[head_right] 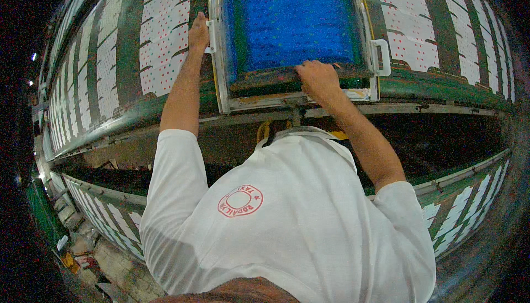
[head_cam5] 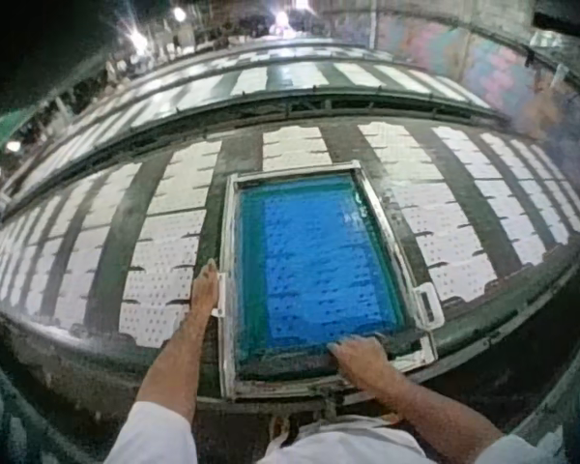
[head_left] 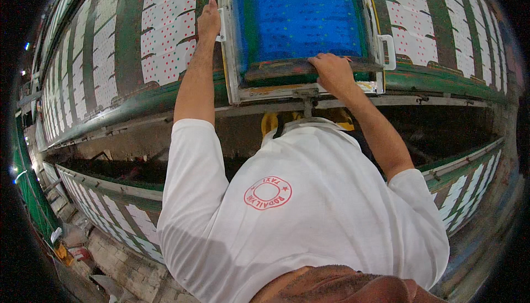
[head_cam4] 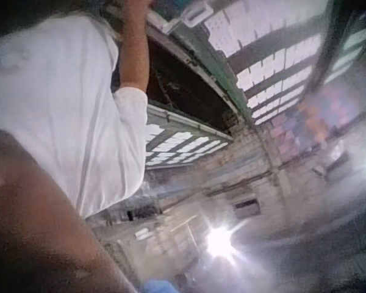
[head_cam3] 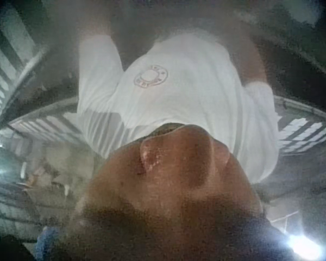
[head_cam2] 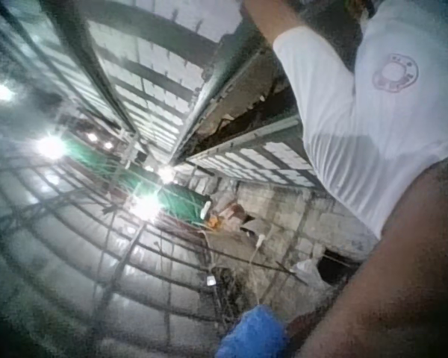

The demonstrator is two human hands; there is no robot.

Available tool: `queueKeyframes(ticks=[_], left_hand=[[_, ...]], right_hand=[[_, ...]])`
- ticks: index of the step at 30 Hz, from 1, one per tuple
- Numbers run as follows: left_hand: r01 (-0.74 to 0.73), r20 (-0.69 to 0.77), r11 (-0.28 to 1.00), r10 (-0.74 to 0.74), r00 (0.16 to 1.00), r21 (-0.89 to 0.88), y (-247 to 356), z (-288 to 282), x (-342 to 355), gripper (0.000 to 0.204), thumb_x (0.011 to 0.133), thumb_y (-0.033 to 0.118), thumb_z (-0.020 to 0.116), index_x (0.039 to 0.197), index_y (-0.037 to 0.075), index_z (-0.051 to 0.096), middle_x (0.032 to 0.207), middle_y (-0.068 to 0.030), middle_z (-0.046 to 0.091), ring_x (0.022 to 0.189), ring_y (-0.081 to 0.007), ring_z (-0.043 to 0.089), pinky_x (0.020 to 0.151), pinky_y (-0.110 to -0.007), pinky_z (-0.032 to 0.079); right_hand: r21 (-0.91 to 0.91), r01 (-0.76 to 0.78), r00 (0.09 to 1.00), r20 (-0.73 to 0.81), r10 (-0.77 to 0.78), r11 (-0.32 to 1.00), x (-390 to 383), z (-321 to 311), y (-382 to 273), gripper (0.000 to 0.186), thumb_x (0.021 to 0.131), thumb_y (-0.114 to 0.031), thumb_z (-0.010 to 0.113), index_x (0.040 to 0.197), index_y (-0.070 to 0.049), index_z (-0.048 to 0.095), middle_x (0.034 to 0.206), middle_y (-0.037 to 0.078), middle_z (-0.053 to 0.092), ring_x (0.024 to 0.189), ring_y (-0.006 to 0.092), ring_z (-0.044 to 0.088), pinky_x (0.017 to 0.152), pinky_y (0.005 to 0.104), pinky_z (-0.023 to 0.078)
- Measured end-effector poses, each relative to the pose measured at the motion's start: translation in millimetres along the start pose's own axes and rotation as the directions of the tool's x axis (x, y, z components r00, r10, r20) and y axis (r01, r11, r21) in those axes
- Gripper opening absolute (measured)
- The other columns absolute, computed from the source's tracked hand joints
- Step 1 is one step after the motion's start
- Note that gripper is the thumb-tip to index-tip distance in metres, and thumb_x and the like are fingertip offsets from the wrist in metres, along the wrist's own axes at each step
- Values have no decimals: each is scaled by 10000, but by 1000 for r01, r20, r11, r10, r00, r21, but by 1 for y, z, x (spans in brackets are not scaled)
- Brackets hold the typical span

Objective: The person uses a squeegee to pull blue ink across a screen-printing frame, repeatedly applying ink to a series of white paper sheets arranged on a green work surface. The person moves the frame between sheets and repositions the squeegee for each pass.

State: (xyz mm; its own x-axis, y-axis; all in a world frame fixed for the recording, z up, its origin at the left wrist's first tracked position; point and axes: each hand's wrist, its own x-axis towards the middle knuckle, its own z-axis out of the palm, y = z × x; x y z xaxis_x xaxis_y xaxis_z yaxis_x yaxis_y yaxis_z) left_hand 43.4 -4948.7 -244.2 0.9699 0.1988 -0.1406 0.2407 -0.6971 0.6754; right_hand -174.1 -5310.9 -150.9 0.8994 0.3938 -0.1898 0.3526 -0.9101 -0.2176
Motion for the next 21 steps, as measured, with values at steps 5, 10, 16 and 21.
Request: queueKeyframes(ticks=[5,10,16,21], left_hand=[[-14,-4,999,14,1000,46,2,-2,0,836,1044,702,219,1373,21,573,1345,-310,616,1258,-518,570,1096,-585,413],[-58,-53,993,63,997,101,-3,-1,5,816,1040,701,257,1338,27,608,1329,-292,632,1236,-517,585,1066,-580,434],[-107,-93,956,137,986,273,-23,6,22,819,1036,710,283,1242,3,642,1207,-307,672,1173,-525,605,1005,-598,439],[-74,-68,953,99,993,295,-33,0,27,808,1038,709,292,1137,-9,649,1168,-321,670,1153,-522,604,985,-599,429]], right_hand=[[12,11,998,66,-12,1000,-3,-7,9,394,800,-52,708,1191,-94,704,1065,113,715,1047,326,698,861,468,584],[109,121,992,-57,-115,987,-33,16,7,336,821,-91,700,1152,-37,678,1040,149,700,1015,364,696,835,493,586],[212,258,965,-111,-239,942,-61,26,18,646,736,-22,750,1353,23,567,1294,196,620,1230,377,604,1051,459,503],[534,234,965,-28,-259,812,-84,13,54,654,799,-122,809,1391,-11,552,1390,247,571,1305,426,551,1116,485,458]])
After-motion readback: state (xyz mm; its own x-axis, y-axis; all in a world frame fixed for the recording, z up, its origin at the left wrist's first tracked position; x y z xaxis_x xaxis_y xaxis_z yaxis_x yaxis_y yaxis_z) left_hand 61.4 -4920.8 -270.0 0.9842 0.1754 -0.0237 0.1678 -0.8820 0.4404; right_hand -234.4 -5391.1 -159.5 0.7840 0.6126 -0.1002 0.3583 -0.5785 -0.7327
